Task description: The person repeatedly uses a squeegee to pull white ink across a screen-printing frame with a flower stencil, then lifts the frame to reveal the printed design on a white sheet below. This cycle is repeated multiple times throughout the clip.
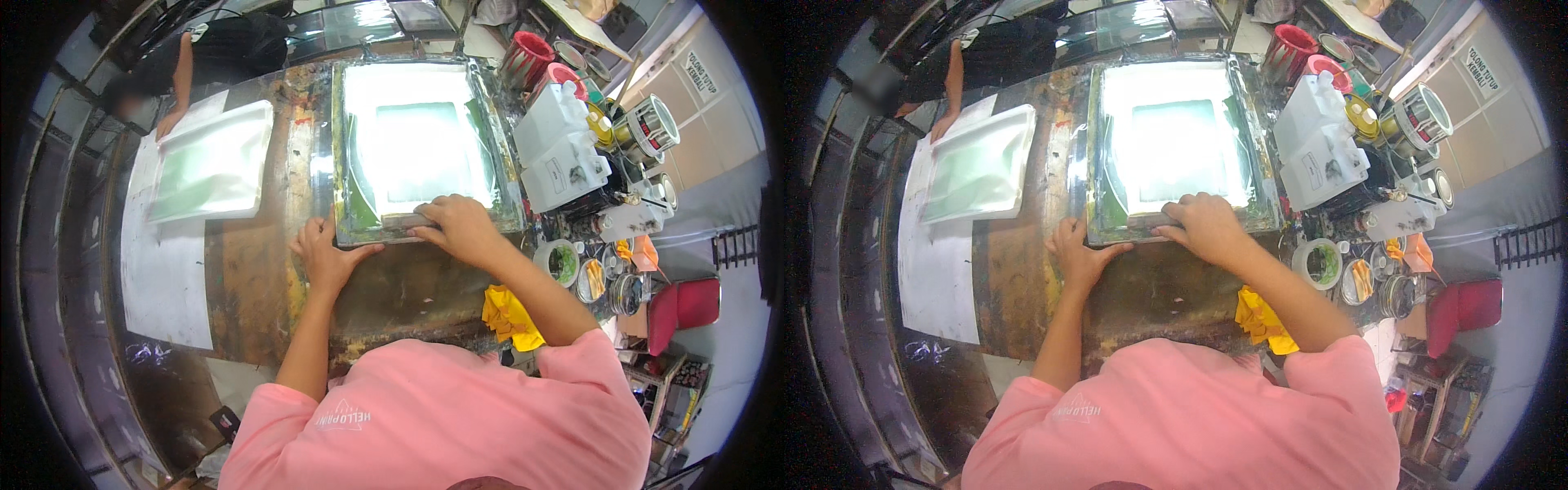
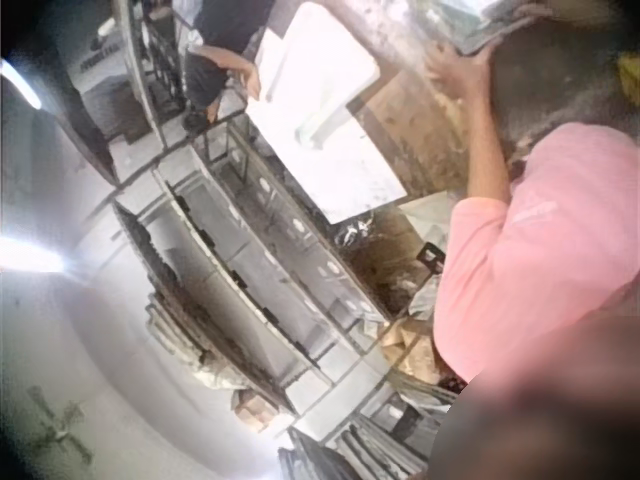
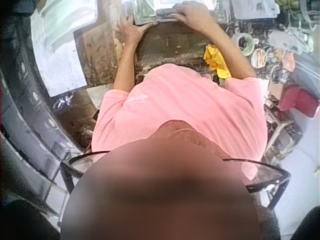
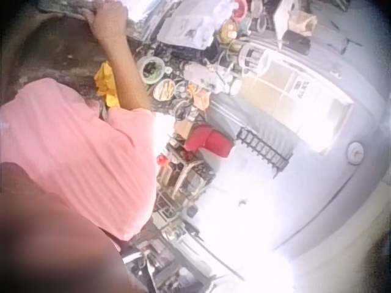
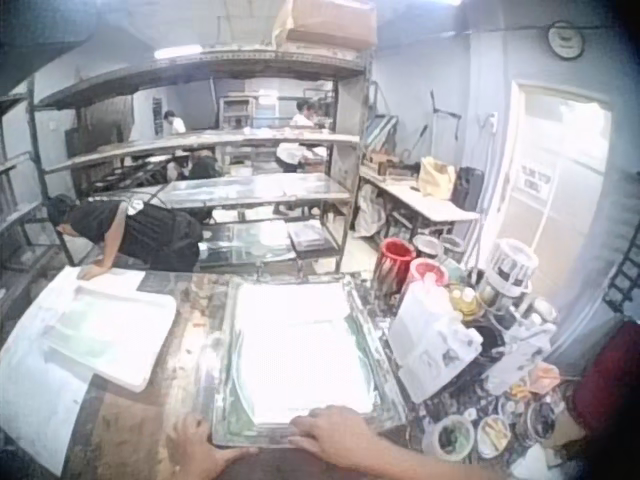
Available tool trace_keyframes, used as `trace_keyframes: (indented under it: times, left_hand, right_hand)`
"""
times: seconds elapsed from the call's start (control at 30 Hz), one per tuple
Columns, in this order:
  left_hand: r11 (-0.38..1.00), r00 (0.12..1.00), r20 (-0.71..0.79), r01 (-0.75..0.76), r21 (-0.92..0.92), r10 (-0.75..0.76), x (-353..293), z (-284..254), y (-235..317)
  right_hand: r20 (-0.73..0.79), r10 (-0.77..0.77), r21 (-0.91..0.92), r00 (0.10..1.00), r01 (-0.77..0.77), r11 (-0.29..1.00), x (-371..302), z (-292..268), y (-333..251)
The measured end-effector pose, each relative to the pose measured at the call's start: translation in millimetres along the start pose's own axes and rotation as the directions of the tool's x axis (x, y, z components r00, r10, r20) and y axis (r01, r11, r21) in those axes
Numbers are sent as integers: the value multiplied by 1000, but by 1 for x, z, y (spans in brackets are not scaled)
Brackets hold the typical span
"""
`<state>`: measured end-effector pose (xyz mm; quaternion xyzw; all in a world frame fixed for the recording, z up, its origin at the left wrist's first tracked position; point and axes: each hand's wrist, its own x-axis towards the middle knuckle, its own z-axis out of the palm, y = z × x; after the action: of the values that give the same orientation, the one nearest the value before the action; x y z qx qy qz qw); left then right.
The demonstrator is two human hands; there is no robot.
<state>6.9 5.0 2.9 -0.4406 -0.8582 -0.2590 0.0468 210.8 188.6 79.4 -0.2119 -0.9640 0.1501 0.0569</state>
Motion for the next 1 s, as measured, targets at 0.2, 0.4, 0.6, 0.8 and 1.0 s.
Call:
trace_keyframes:
  times: [0.2, 0.4, 0.6, 0.8, 1.0]
  left_hand:
    - [997, 999, 51, -5, -82, 9, 1, 6, -8]
    - [992, 1000, 23, -19, -126, 22, 1, 0, -7]
    - [973, 996, -38, -91, -213, 85, 2, 5, -10]
    - [967, 997, -26, -75, -243, 70, -3, 10, -14]
    - [962, 992, -83, -108, -249, 90, -4, 14, -16]
  right_hand:
    - [-145, -63, -96, 987, 49, 994, 22, 34, 26]
    - [-242, -90, -188, 966, 44, 981, 170, 20, 104]
    - [-65, -93, -103, 994, 86, 991, 255, -30, 148]
    - [-209, -85, -213, 974, 39, 976, 206, 12, 126]
    - [-102, -51, -223, 994, 27, 974, 81, 7, 45]
